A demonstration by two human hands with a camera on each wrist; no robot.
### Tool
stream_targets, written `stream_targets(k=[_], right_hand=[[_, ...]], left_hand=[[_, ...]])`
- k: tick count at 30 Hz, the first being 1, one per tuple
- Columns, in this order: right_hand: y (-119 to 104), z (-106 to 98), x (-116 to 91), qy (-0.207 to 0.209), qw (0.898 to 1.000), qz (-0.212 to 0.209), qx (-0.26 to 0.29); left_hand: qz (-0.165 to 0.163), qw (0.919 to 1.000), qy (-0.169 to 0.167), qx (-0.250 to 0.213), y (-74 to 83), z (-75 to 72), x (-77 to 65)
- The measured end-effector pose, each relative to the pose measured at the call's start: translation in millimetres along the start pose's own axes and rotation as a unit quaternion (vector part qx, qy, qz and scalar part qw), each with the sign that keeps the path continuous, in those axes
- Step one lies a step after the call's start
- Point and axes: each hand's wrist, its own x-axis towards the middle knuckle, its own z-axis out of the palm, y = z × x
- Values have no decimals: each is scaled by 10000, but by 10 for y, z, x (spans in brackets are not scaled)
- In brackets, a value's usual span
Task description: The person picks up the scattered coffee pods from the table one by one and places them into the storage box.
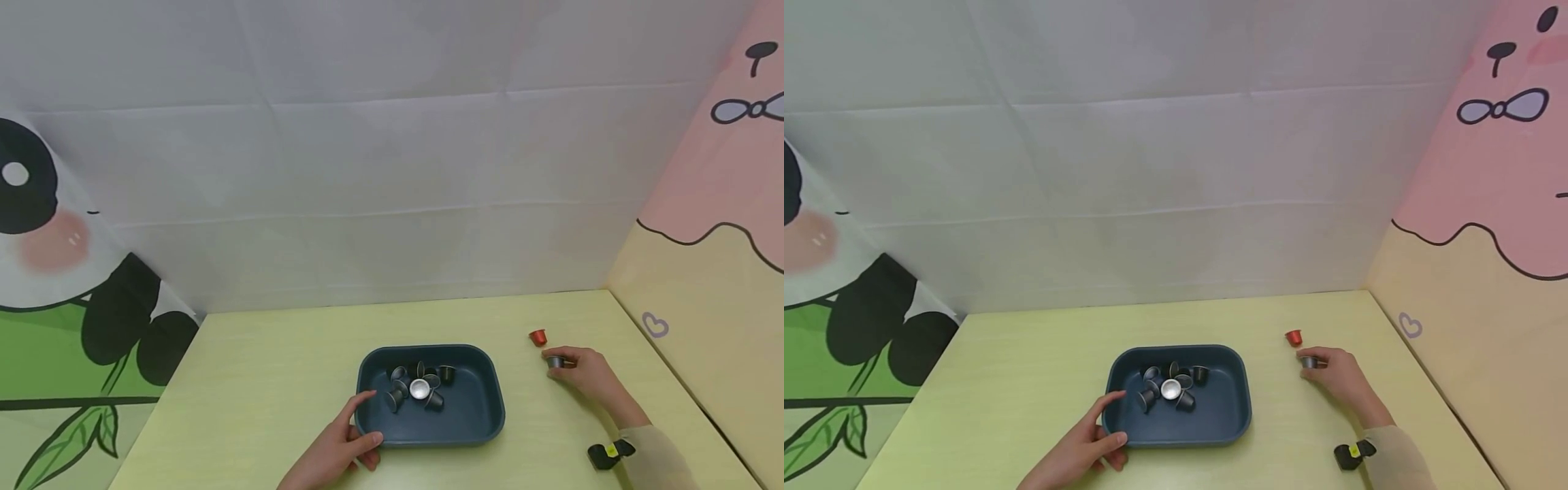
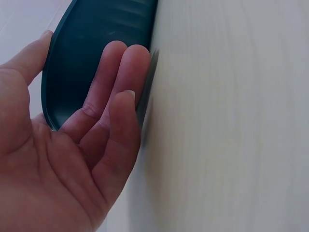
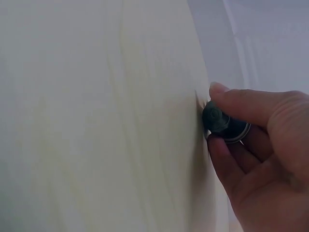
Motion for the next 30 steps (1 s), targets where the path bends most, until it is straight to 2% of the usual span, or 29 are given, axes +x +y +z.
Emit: stream_targets(k=[9, 30], right_hand=[[14, 4, -5, -144, 9998, 118, 83], [11, 1, -52, 93, 10000, 16, 7]], left_hand=[[-51, 10000, 48, -59, 41, 8, -15], [-84, 10000, 28, -29, 16, 4, 6]])
